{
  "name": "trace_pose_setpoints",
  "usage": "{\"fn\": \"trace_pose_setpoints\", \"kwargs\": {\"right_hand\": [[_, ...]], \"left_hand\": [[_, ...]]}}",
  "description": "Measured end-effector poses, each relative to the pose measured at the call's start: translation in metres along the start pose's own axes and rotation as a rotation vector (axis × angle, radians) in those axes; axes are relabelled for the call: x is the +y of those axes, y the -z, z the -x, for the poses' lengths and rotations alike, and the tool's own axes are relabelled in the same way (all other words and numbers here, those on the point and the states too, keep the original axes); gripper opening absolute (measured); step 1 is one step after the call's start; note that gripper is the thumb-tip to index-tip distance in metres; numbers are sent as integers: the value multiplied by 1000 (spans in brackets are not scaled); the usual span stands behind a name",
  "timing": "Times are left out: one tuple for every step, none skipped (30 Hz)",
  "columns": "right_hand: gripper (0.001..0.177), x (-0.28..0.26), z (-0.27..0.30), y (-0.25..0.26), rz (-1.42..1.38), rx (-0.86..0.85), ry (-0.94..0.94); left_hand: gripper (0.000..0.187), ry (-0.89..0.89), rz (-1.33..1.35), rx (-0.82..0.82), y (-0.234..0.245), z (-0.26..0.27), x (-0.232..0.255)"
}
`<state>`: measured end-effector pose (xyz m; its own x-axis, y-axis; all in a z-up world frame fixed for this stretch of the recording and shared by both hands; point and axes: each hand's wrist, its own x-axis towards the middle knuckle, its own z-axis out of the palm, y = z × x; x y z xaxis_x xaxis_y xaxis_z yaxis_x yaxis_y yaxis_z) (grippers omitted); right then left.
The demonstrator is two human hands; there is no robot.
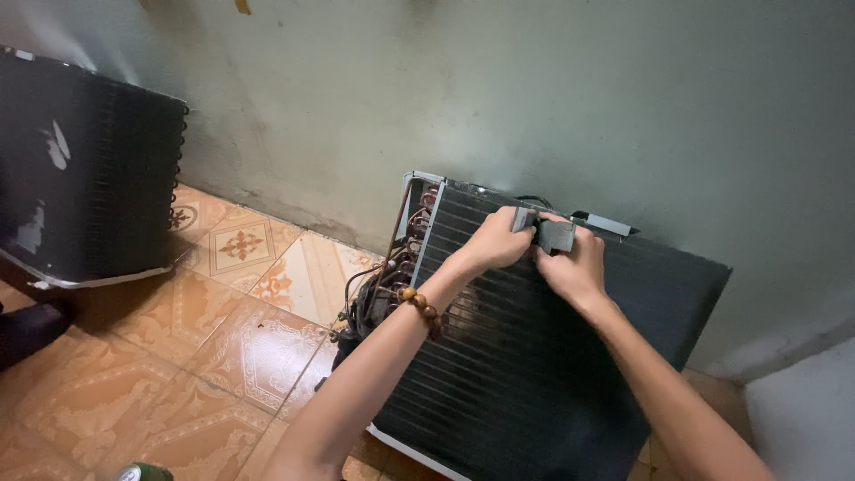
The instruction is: Straightening the bent aluminum fins of an air conditioner condenser using two small metal plates.
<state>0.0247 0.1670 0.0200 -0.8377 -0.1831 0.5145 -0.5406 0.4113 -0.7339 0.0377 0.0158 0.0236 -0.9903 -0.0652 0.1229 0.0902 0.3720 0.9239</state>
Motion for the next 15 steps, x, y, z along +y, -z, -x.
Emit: {"fn": "trace_pose_setpoints", "kwargs": {"right_hand": [[48,-1,0,-1,0,-1,2],[47,-2,0,-1,5,7,-4],[47,-3,0,-2,10,14,-10],[47,-3,2,-2,11,14,-9],[46,-3,4,-2,-5,18,8],[45,-3,5,-2,-21,22,25],[45,-1,4,-3,-20,22,26],[46,1,4,-4,-9,22,36],[48,3,3,-5,2,21,46],[48,-1,5,-4,2,22,45],[46,-4,6,-3,-20,17,68],[45,-8,8,-2,-42,12,90],[45,-5,6,0,-41,13,88],[44,-3,5,2,-43,19,106],[43,0,4,4,-45,26,123]], "left_hand": [[51,-1,1,2,0,0,1],[51,1,-9,8,-1,-1,3],[51,2,-18,14,-1,-2,4],[51,1,-18,15,-2,0,4],[49,-1,-10,25,-2,2,4],[47,-3,-2,34,-2,3,5],[47,-4,-1,35,-3,2,4],[47,0,0,38,-4,2,3],[47,5,2,42,-5,1,2],[47,5,2,41,-4,3,5],[46,10,-23,47,-4,5,9],[46,15,-48,52,-5,7,12],[46,15,-48,50,-4,8,16],[44,9,-52,58,-3,10,19],[42,2,-57,66,-2,11,22]]}}
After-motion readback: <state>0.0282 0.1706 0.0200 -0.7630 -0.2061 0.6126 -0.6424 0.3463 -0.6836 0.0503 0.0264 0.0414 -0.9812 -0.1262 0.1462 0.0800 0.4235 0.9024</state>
